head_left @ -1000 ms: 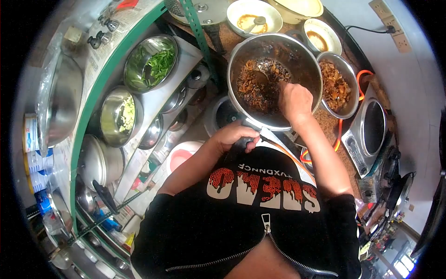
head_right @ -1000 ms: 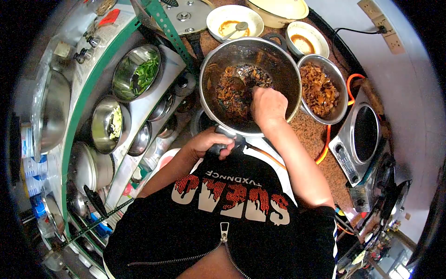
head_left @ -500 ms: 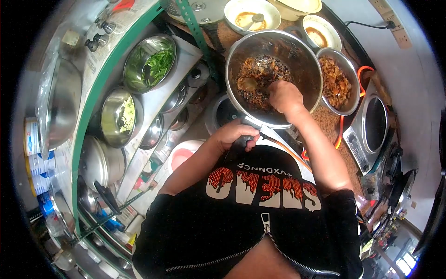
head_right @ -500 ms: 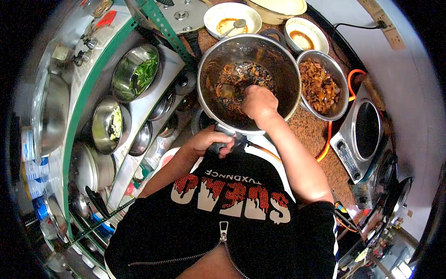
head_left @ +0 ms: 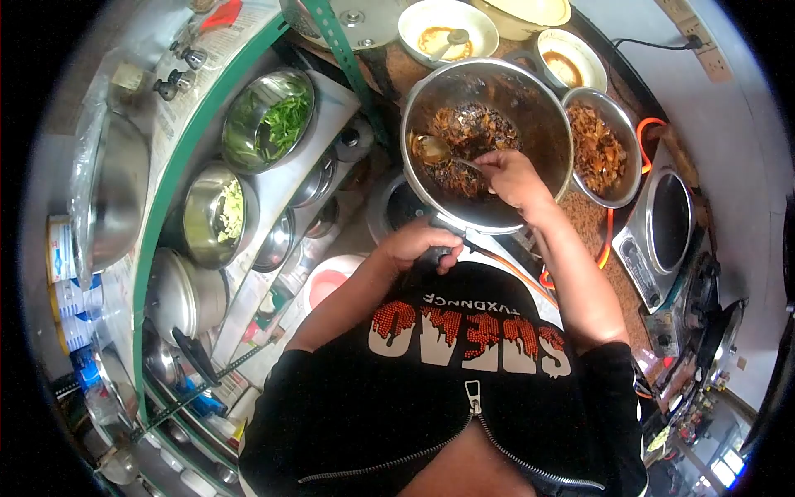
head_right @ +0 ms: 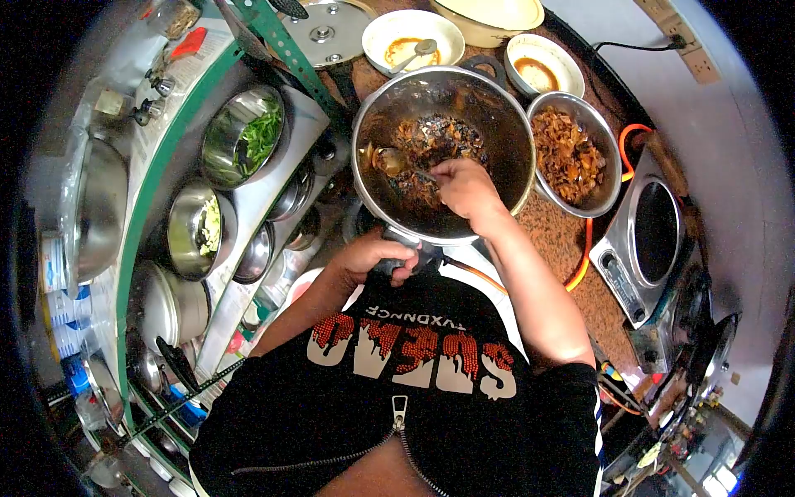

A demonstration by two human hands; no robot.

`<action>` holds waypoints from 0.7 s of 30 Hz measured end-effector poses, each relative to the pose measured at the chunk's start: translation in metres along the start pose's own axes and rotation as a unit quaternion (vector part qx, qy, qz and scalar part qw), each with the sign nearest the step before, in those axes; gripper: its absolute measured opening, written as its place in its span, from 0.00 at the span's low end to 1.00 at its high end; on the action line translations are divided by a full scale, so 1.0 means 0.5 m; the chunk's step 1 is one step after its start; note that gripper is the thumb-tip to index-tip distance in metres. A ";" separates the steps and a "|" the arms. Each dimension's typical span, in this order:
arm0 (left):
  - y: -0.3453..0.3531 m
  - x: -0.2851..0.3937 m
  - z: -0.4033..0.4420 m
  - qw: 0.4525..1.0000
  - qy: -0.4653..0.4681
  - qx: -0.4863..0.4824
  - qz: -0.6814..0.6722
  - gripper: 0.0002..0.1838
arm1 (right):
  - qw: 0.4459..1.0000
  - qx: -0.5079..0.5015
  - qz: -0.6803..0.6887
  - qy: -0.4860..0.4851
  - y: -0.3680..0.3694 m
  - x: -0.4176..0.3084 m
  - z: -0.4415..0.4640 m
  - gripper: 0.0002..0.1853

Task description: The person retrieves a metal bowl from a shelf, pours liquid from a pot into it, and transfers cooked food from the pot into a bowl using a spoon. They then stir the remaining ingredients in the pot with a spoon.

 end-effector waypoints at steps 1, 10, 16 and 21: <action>-0.003 -0.001 0.001 1.000 -0.004 0.000 -0.002 0.10 | 1.000 -0.009 0.024 0.016 -0.005 -0.008 -0.008 0.12; -0.009 -0.007 0.002 1.000 -0.023 -0.015 0.000 0.10 | 0.964 -0.055 0.256 0.058 -0.074 -0.038 -0.084 0.11; -0.002 0.003 -0.002 1.000 -0.010 -0.011 0.000 0.07 | 0.961 -0.067 0.266 0.031 -0.126 -0.043 -0.139 0.11; -0.019 -0.019 0.001 0.998 -0.046 0.000 -0.051 0.12 | 0.961 -0.110 0.254 -0.001 -0.211 -0.044 -0.196 0.11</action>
Point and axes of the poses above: each hand's wrist, its own z-axis towards the middle knuckle, its own y-axis out of the palm, x = y × z, the point moved 3 cm from there along z, towards the middle knuckle, and after that the axes turned 3 degrees about z, right-handed, at the moved point
